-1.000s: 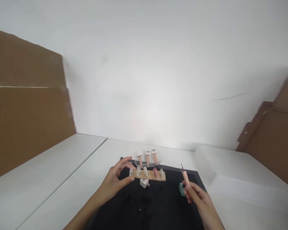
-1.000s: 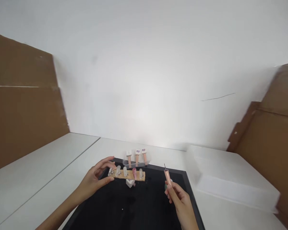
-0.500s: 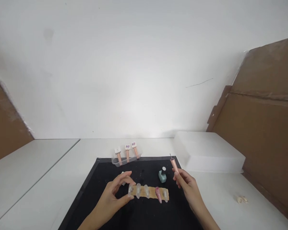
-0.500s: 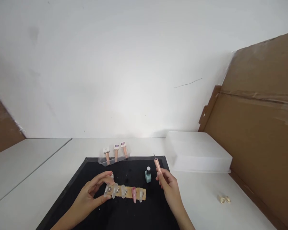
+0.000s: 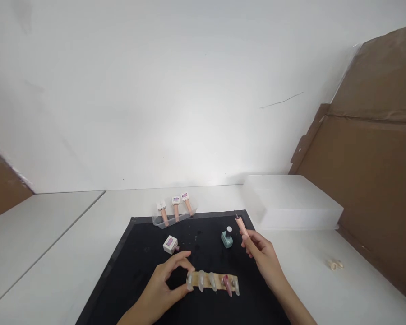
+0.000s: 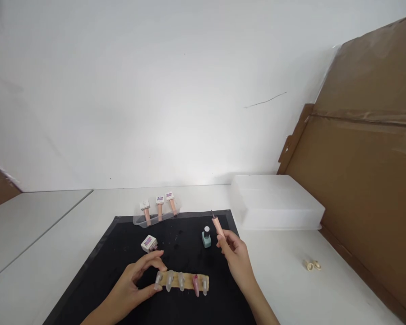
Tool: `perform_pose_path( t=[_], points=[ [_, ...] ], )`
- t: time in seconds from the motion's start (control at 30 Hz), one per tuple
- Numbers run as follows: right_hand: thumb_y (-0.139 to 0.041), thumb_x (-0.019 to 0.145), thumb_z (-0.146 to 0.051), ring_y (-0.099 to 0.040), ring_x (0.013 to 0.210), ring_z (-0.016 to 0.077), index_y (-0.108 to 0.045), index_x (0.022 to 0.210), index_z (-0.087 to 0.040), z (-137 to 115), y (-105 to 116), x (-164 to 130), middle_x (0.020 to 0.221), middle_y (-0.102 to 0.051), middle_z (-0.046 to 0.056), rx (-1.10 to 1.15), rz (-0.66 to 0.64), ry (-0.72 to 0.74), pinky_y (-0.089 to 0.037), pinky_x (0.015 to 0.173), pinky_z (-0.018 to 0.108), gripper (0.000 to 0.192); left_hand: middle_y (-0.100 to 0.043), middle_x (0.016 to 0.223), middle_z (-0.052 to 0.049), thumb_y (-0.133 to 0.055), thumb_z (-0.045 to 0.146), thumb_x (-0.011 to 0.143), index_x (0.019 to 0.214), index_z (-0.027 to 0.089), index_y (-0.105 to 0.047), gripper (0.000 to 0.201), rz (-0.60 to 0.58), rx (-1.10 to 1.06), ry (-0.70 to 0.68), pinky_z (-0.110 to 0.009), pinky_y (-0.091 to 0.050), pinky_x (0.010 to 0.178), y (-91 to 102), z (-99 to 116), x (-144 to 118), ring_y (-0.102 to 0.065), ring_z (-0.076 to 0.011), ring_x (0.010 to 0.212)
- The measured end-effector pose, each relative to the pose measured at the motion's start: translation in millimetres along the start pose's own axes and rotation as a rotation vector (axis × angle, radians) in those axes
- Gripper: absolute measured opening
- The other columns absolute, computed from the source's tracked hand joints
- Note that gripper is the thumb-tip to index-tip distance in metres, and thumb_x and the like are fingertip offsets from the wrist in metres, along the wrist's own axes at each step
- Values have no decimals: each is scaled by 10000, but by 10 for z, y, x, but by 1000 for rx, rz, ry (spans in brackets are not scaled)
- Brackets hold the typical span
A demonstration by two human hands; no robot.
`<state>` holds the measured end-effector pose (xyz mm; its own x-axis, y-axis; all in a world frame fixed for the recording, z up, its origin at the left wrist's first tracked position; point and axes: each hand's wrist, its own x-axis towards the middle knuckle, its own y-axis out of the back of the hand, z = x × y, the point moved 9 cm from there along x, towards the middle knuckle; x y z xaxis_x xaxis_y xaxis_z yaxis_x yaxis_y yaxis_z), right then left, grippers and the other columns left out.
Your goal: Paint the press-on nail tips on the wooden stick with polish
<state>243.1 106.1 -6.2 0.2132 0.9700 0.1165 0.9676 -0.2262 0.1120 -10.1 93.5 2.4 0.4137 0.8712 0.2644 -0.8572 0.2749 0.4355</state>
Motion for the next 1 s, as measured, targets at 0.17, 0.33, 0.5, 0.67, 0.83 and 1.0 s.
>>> perform_pose_path(
  t=[0.17, 0.33, 0.5, 0.67, 0.83, 1.0],
  points=[
    [-576, 772, -500, -471, 516, 141, -670, 863, -165, 27, 11, 12, 615, -552, -5, -3, -3, -7, -392, 476, 237, 359, -706, 837, 4, -638, 186, 683, 1154, 290, -519, 497, -21, 61, 3, -293, -494, 833, -127, -93, -10, -659, -170, 812],
    [-560, 790, -483, -465, 531, 141, -665, 857, -172, 28, 21, 6, 612, -537, -11, -11, -5, 2, -381, 485, 234, 335, -701, 873, 4, -602, 143, 689, 1186, 292, -476, 534, -35, 117, -2, -296, -482, 852, -186, -151, -16, -654, -171, 843],
    [-558, 788, -485, -433, 503, 138, -681, 892, -168, -13, 71, -33, 588, -505, -20, -41, 21, 2, -341, 461, 237, 355, -696, 905, -10, -602, 172, 692, 1234, 295, -428, 582, -41, 156, 49, -327, -459, 891, -204, -227, -2, -641, -194, 908],
    [-539, 804, -471, -445, 506, 145, -680, 983, -165, -129, 114, -107, 565, -479, -30, -122, 85, 31, -350, 474, 244, 382, -679, 882, -13, -596, 173, 676, 1227, 273, -418, 587, -8, 173, 123, -373, -405, 951, -186, -289, -8, -625, -208, 922],
    [-527, 819, -451, -477, 539, 160, -679, 1008, -160, -197, 113, -172, 590, -512, -12, -150, 125, 93, -374, 484, 245, 379, -642, 847, -10, -607, 165, 638, 1222, 231, -391, 626, 16, 190, 232, -379, -392, 944, -166, -307, -90, -612, -214, 899],
    [-513, 823, -461, -448, 508, 154, -666, 1038, -165, -174, 112, -183, 584, -487, -14, -157, 121, 105, -359, 457, 248, 396, -614, 847, -20, -637, 120, 597, 1227, 176, -378, 683, -9, 232, 302, -392, -386, 928, -374, -326, -249, -573, -220, 897]
  ],
)
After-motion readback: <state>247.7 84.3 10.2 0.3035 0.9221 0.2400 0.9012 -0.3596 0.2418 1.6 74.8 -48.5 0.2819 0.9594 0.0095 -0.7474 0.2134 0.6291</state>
